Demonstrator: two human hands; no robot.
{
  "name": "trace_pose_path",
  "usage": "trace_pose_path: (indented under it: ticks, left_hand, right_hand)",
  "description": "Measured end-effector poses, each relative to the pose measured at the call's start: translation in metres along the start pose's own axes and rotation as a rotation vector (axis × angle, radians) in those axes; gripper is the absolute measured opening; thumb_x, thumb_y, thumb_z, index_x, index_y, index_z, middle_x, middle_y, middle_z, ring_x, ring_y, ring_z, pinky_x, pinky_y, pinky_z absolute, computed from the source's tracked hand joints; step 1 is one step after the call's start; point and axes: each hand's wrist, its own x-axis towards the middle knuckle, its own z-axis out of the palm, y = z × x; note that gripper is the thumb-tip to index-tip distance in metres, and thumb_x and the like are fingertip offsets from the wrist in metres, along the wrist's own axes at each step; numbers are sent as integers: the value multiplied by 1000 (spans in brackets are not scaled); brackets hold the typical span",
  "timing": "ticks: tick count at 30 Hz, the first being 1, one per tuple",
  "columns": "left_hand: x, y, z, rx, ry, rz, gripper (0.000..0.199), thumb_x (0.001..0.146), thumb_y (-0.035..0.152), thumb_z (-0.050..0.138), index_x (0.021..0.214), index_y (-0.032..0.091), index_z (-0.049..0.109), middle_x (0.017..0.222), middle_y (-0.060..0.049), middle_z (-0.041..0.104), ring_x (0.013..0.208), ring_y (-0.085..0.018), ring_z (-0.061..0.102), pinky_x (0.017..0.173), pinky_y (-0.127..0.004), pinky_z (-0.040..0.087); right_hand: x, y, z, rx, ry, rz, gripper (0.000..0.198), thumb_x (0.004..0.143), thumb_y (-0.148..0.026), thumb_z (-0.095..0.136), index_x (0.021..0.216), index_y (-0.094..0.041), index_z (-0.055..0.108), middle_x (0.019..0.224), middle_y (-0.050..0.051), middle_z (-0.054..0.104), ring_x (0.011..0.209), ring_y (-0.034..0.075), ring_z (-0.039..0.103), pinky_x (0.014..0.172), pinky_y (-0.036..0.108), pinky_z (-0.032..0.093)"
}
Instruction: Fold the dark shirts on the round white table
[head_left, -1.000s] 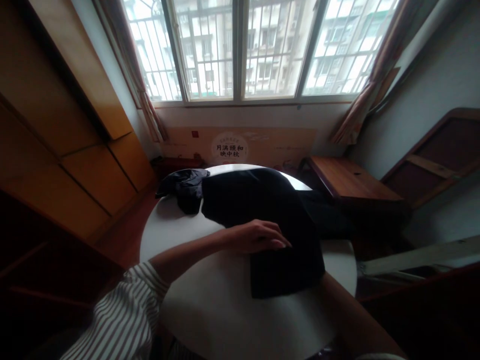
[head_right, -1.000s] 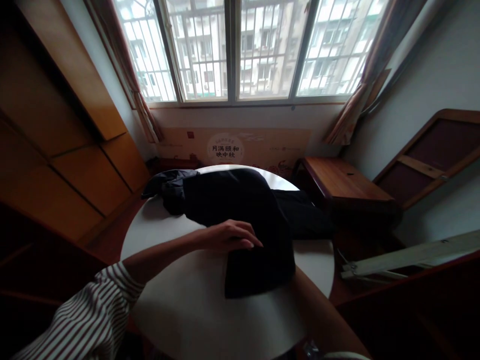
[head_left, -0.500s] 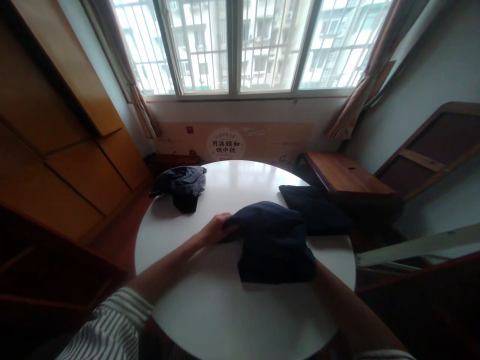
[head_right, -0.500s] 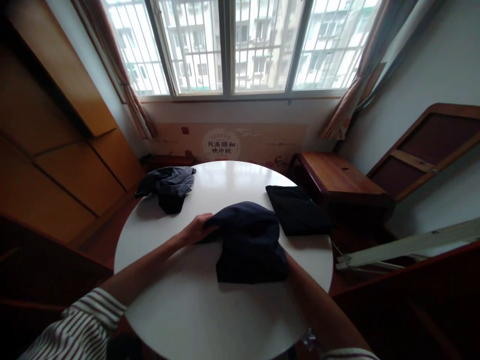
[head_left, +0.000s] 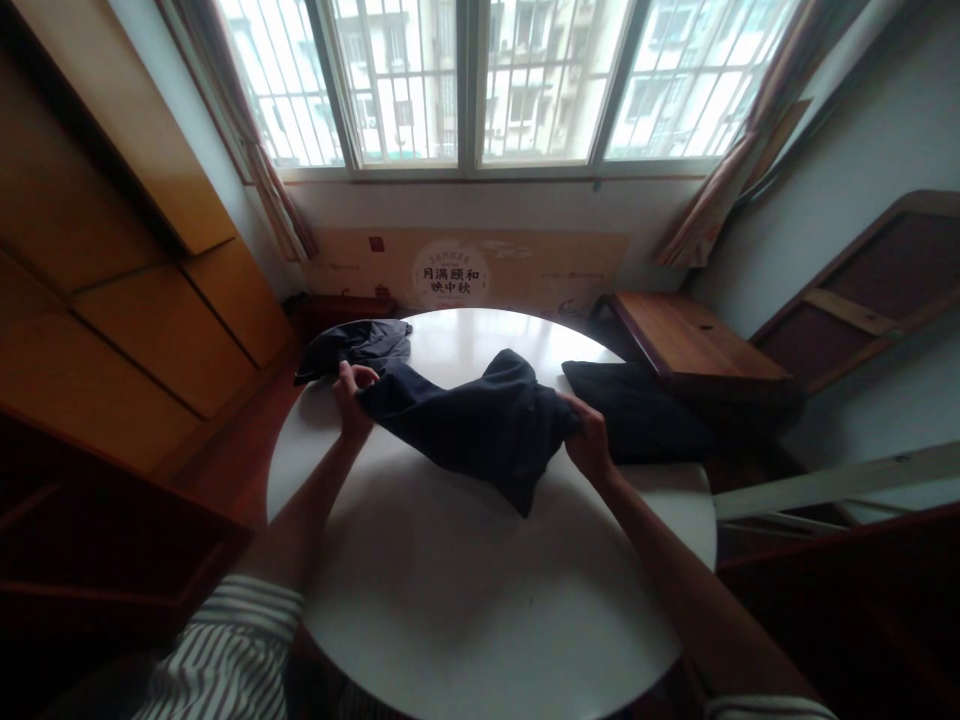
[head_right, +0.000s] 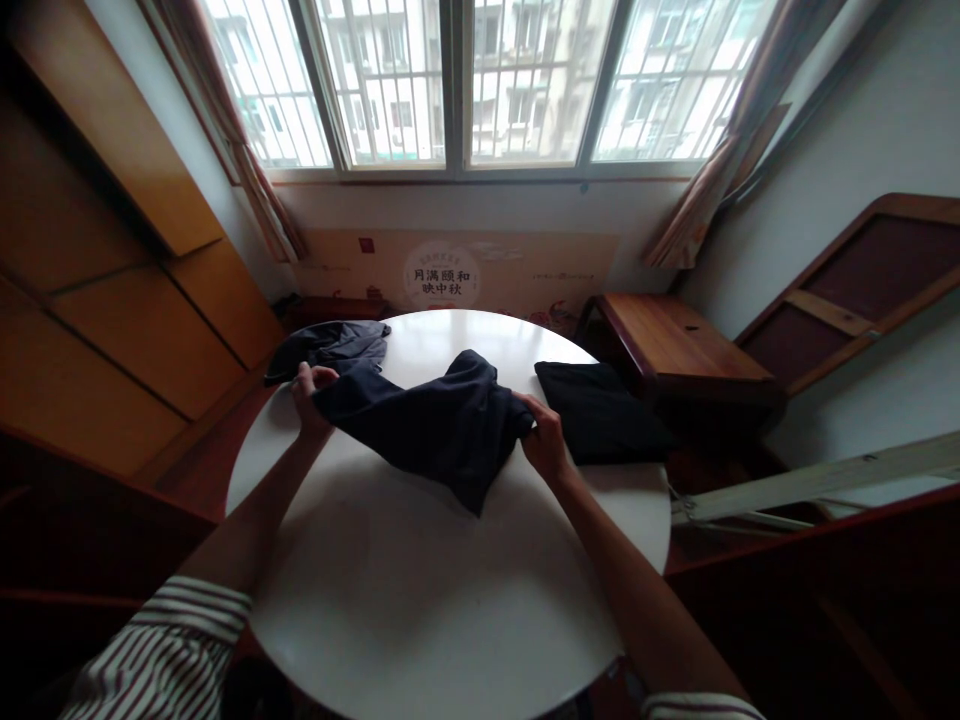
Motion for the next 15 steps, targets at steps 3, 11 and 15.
trace_pose_path:
  ticks: [3,11,15]
  left_hand:
    - [-8,16,-3,143,-81,204,50,92,61,48,70,19,63,75,-5,61,80,-19,60,85,-32,48]
    - [-71,35,29,186,-927,83,68,75,58,73,129,20,61,112,-10,69,103,-27,64,89,-36,50]
    - [-78,24,36,153,-924,-56,35,82,50,66,82,16,72,67,0,62,62,-15,57,61,-25,46]
  right_hand:
    - [3,0,-2,135,-24,45,49,93,-46,38,132,-25,59,135,6,61,125,26,56,105,42,45]
    - [-2,-11,8,139,-313,-23,52,93,-55,49,142,-36,52,160,-4,29,148,25,24,121,43,22]
    - [-4,-22,6,212,-271,-94,40,95,-43,44,127,-31,63,147,2,50,138,27,42,118,44,29]
